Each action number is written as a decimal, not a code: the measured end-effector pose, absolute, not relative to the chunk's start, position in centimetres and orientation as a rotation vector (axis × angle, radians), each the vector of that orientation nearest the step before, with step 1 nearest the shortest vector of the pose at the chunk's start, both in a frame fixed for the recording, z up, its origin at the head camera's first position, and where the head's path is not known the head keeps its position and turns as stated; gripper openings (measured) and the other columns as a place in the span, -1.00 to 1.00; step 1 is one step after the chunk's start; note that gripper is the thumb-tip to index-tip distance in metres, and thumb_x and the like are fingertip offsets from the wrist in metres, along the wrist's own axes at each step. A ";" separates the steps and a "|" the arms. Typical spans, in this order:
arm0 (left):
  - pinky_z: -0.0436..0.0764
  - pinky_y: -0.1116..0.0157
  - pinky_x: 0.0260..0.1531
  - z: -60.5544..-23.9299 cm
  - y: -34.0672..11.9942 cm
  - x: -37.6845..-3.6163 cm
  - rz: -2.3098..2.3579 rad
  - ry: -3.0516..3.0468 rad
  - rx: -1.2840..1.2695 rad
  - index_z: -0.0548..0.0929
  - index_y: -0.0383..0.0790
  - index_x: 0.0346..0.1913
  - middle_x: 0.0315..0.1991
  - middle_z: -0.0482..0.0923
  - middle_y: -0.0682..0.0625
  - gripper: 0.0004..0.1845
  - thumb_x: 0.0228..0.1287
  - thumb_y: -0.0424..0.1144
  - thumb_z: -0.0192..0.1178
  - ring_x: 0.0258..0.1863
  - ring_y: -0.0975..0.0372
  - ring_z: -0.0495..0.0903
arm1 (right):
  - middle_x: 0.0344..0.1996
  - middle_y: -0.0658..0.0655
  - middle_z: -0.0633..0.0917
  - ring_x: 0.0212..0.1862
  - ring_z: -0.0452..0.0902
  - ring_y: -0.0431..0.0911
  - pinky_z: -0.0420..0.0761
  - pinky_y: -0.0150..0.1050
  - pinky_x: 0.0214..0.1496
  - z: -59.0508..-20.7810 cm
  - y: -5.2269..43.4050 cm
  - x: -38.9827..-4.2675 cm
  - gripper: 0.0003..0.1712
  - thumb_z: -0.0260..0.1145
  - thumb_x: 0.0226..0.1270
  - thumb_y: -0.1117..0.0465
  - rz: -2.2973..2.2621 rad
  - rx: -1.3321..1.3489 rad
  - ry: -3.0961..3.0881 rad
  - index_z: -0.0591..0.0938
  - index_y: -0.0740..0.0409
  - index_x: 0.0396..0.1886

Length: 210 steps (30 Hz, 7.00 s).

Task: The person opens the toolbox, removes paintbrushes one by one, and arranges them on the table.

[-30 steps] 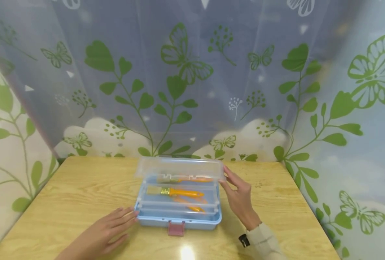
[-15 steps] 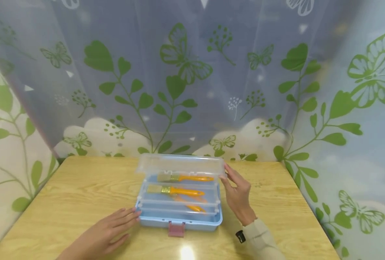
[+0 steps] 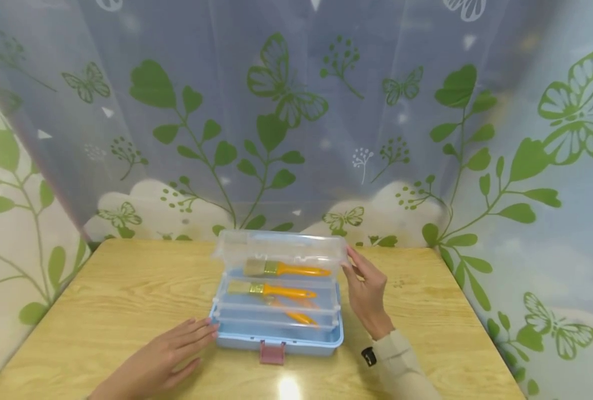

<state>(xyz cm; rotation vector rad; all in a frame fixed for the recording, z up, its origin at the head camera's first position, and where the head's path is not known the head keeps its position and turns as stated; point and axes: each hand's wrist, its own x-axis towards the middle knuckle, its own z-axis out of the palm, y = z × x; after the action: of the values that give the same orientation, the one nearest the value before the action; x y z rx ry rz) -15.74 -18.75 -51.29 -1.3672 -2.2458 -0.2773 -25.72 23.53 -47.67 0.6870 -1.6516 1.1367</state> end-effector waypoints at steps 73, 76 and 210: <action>-0.29 0.34 0.58 -52.0 -19.1 -15.4 -0.262 -2.418 -1.371 0.17 -0.26 0.60 0.60 0.15 -0.11 -0.14 0.40 0.00 0.28 0.56 0.06 0.19 | 0.01 0.60 0.65 0.07 0.64 0.33 0.72 -0.28 -0.13 -45.4 23.1 -27.2 -0.65 0.22 0.38 0.59 1.477 0.464 -1.993 0.59 0.61 0.14; -0.27 0.33 0.58 -52.1 -19.0 -15.4 -0.264 -2.418 -1.373 0.17 -0.27 0.60 0.60 0.14 -0.12 -0.15 0.41 0.01 0.27 0.58 0.07 0.16 | 0.05 0.63 0.61 0.11 0.55 0.46 0.70 -0.27 -0.08 -46.0 23.5 -27.9 -0.63 0.19 0.41 0.59 1.531 0.458 -1.993 0.55 0.64 0.17; -0.35 0.32 0.58 -52.2 -19.4 -13.6 -0.242 -2.442 -1.370 0.15 -0.17 0.62 0.61 0.14 -0.05 -0.18 0.44 -0.01 0.24 0.60 0.09 0.11 | 0.20 0.41 0.63 0.17 0.61 0.28 0.54 0.22 0.27 -41.2 23.6 -24.8 -0.55 0.24 0.52 0.29 1.167 0.411 -2.703 0.55 0.40 0.31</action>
<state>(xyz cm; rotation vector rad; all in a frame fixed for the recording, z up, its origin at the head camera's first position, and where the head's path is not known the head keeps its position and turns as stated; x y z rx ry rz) -13.61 -19.45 -52.16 -1.3705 -2.4423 -0.2417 -24.77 23.59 -41.23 0.4114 -2.7035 1.1674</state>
